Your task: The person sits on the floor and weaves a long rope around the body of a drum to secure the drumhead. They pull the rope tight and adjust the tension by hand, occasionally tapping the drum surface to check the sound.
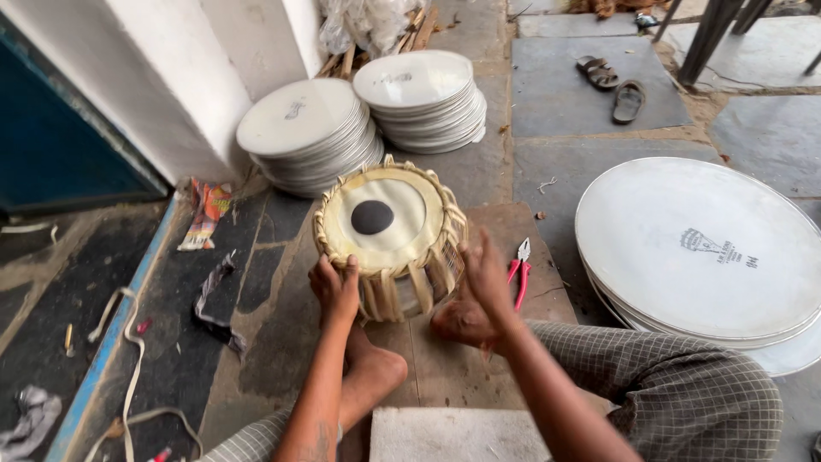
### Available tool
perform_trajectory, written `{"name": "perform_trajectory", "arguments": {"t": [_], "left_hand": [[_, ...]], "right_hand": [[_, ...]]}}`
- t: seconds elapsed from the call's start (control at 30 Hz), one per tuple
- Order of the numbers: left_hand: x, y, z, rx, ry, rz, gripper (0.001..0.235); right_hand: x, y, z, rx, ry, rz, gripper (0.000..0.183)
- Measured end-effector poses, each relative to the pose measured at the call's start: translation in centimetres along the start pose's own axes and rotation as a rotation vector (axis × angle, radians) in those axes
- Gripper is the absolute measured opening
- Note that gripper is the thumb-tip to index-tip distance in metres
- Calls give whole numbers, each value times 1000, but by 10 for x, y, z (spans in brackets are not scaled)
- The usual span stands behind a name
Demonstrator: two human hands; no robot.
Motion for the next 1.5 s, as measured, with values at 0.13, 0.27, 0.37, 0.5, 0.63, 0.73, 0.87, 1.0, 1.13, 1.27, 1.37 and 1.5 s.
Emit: {"name": "perform_trajectory", "arguments": {"t": [0.13, 0.27, 0.37, 0.5, 0.63, 0.73, 0.87, 1.0, 1.13, 1.27, 1.37, 1.5], "left_hand": [[9, 58, 11, -219, -271, -29, 115], [50, 104, 30, -555, 108, 41, 135], [89, 131, 40, -464, 303, 231, 123], [123, 174, 46, -525, 343, 279, 103], [136, 150, -10, -530, 114, 345, 67], [102, 92, -58, -440, 403, -22, 19], [75, 31, -120, 430, -58, 324, 45], [37, 13, -72, 213, 64, 51, 35], [28, 35, -55, 224, 32, 84, 30], [38, 34, -69, 233, 33, 114, 30], [46, 32, -77, 240, 24, 178, 27], [43, 38, -81, 269, -17, 250, 25]], "right_hand": [[-3, 35, 29, -64, -93, -14, 88], [18, -2, 16, -218, -155, 379, 65], [-27, -18, -26, 62, -83, -269, 53], [-61, 12, -11, -251, -42, -365, 32], [-100, 14, -7, -351, 117, -506, 23], [-104, 15, -14, -399, 184, -459, 18], [-110, 16, -2, -595, 352, -292, 17], [-129, 25, 12, -718, 252, -150, 28], [-146, 52, 37, -700, 191, -73, 40], [-163, 65, 58, -590, 188, -170, 48], [-147, 69, 65, -684, 312, -61, 49], [-120, 71, 45, -890, 526, -105, 54]]}}
Point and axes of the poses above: each hand's wrist, its own y-axis away from the middle knuckle, its own z-axis out of the palm, x = y × z, the point moved 6 cm from there along -y, towards the middle knuckle, and after that the axes turned 11 degrees about -y, right-handed, at the moved point
